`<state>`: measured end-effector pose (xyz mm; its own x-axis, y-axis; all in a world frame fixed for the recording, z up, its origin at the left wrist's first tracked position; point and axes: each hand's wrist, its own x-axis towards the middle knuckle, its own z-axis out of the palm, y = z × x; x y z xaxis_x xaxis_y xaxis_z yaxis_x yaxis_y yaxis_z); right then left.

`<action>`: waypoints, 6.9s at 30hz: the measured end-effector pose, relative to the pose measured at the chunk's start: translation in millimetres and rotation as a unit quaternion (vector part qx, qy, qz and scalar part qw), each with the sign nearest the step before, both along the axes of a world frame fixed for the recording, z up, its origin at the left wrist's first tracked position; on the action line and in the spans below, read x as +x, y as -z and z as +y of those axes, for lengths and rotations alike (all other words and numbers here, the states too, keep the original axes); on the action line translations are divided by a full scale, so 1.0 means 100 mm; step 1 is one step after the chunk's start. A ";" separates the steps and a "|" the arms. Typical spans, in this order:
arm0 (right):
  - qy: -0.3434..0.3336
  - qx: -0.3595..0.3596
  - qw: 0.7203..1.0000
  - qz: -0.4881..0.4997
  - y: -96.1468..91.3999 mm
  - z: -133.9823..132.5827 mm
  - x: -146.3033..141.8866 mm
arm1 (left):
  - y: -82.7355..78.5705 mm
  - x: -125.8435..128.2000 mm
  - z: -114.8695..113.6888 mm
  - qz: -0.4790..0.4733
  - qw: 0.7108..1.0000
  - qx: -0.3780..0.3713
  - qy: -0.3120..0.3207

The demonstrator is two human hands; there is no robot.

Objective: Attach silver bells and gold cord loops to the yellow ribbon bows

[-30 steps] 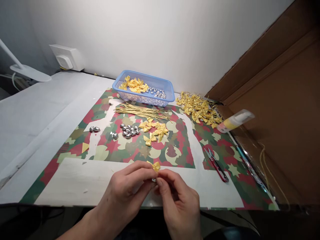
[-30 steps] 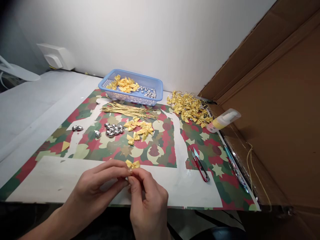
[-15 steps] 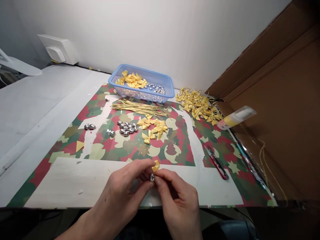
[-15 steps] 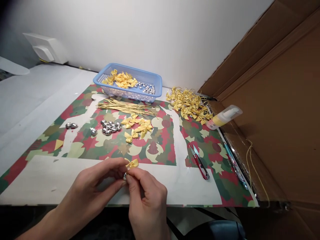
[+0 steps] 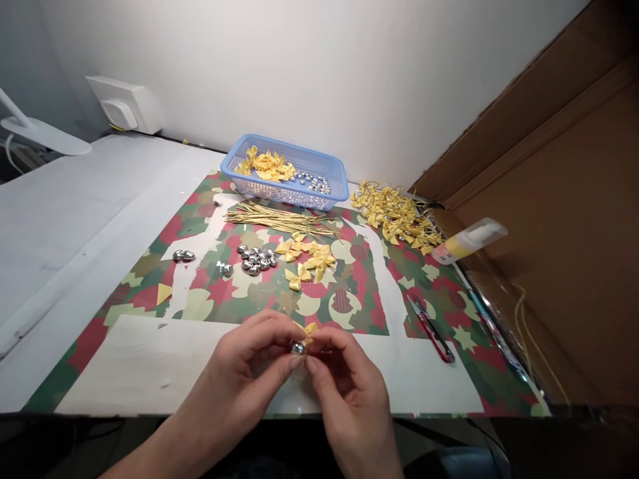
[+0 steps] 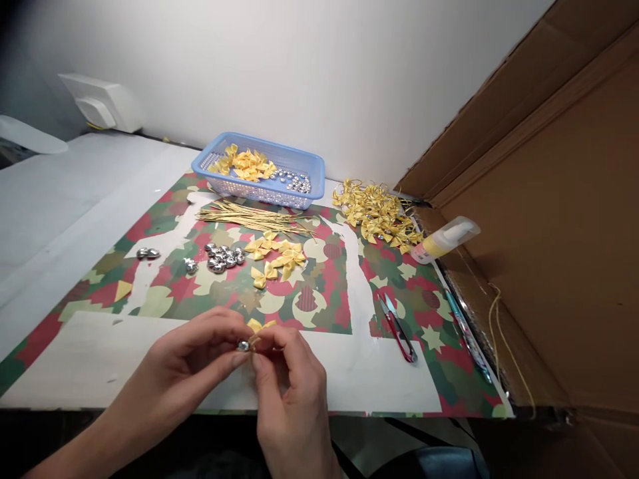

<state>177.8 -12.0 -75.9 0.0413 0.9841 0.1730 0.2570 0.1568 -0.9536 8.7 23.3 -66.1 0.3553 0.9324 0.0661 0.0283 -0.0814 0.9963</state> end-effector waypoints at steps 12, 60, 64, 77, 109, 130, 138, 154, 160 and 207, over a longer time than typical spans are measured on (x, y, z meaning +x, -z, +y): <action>0.028 0.114 0.977 -0.180 -0.12 0.03 0.12 | 0.06 -0.08 -0.05 -0.071 0.989 -0.050 -0.123; 0.013 -0.010 0.986 0.164 -0.09 -0.01 0.01 | 0.03 0.06 0.03 0.151 0.988 -0.009 -0.029; 0.028 -0.016 0.998 0.062 -0.06 0.12 0.04 | 0.00 0.03 0.04 0.067 0.994 -0.074 -0.036; 0.002 0.132 0.978 -0.160 -0.03 0.17 0.08 | 0.02 -0.02 0.00 -0.098 0.985 -0.124 -0.070; 0.027 0.167 0.969 -0.180 -0.09 0.07 -0.01 | 0.13 0.09 -0.08 0.043 0.970 0.209 -0.112; 0.120 0.028 0.956 0.267 -0.02 -0.08 0.16 | 0.03 0.04 -0.13 0.145 0.979 0.141 0.007; 0.044 0.007 0.997 0.061 -0.01 -0.11 0.07 | -0.13 -0.04 -0.28 0.201 0.968 0.150 0.000; 0.023 0.057 0.997 -0.042 -0.08 -0.12 0.05 | -0.27 -0.07 -0.18 0.302 0.933 0.086 0.174; -0.062 0.084 0.990 -0.096 -0.13 -0.06 -0.04 | -0.21 -0.27 -0.17 0.297 0.940 0.115 0.119; -0.029 -0.091 0.910 0.403 -0.15 -0.05 -0.31 | -0.10 -0.12 -0.23 -0.050 0.984 0.047 -0.163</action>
<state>146.6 -16.5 -61.2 0.0307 0.9979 -0.0566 -0.5403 -0.0311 -0.8409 -3.0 0.1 -55.7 0.0260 0.9839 0.1770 -0.0301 -0.1762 0.9839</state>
